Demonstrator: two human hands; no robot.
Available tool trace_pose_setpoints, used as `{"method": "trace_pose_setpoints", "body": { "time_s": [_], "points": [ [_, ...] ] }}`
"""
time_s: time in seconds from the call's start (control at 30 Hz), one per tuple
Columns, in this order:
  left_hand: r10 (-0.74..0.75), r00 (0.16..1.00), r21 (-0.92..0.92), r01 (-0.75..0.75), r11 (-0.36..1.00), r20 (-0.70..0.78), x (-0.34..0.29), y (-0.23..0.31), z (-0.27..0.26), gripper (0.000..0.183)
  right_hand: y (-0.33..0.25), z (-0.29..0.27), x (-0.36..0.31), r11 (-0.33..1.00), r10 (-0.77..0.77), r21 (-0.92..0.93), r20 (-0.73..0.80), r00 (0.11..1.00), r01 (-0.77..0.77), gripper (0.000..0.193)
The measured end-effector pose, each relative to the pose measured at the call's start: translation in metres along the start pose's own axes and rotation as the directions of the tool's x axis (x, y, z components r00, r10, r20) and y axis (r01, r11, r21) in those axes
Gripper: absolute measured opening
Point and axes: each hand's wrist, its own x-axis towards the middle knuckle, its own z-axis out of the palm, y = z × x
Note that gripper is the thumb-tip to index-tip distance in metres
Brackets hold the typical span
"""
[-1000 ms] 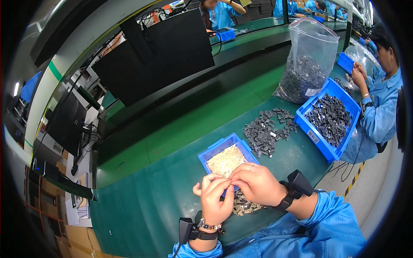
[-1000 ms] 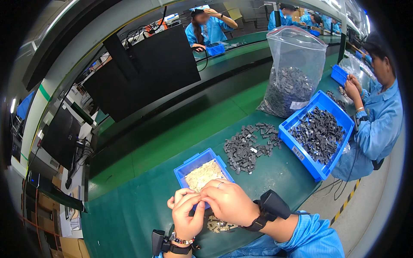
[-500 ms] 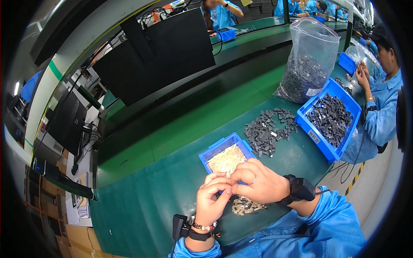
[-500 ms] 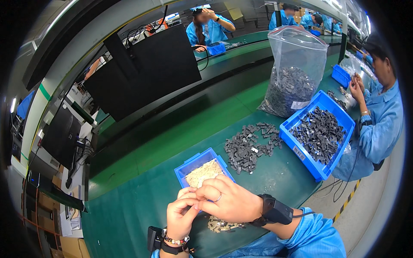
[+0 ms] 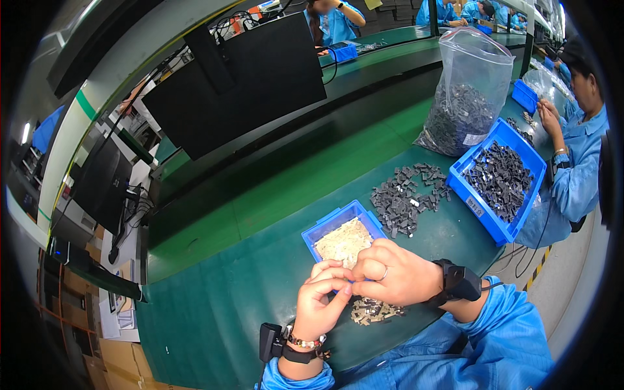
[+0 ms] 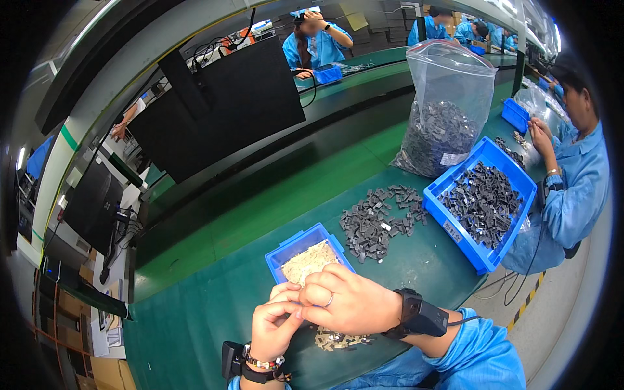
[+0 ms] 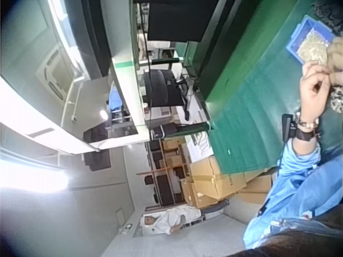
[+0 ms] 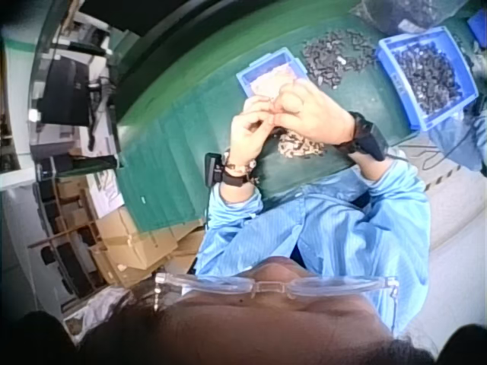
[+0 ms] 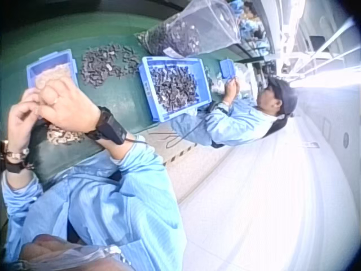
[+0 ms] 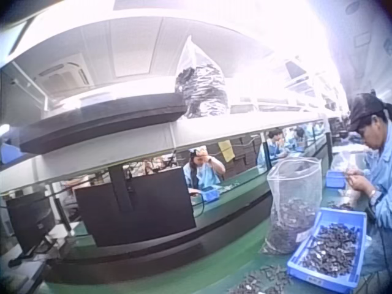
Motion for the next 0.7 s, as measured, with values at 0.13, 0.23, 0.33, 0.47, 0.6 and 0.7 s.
{"method": "trace_pose_setpoints", "body": {
  "time_s": [0.13,0.23,0.33,0.47,0.6,0.7],
  "points": [
    [0.002,1.000,-0.060,-0.002,0.998,0.003,-0.0006,-0.0008,-0.0001,0.004,-0.0004,0.0029,-0.0002,1.000,-0.004,-0.011,0.015,1.000,0.004,0.017],
    [-0.036,0.999,-0.103,0.033,0.994,-0.023,-0.0015,0.0008,0.0009,0.005,-0.0006,0.0019,0.0011,1.000,0.003,-0.007,-0.020,1.000,-0.004,0.016],
    [-0.061,0.997,-0.140,0.055,0.989,-0.044,-0.0028,-0.0008,0.0005,0.005,0.0008,0.0011,-0.0012,0.990,0.068,0.124,-0.003,0.998,-0.067,0.015],
    [-0.059,0.996,-0.171,0.046,0.984,-0.067,-0.0035,-0.0016,0.0022,0.006,-0.0009,-0.0006,-0.0007,0.962,0.162,0.223,-0.010,0.987,-0.155,0.013],
    [-0.067,0.995,-0.174,0.053,0.983,-0.075,-0.0039,-0.0019,0.0033,0.006,-0.0034,-0.0004,0.0007,0.956,0.195,0.222,0.010,0.981,-0.192,0.015],
    [-0.050,0.995,-0.144,0.038,0.989,-0.082,-0.0032,-0.0022,0.0038,0.008,-0.0038,-0.0002,0.0018,0.985,0.117,0.121,0.028,0.993,-0.120,0.016]
  ]
}}
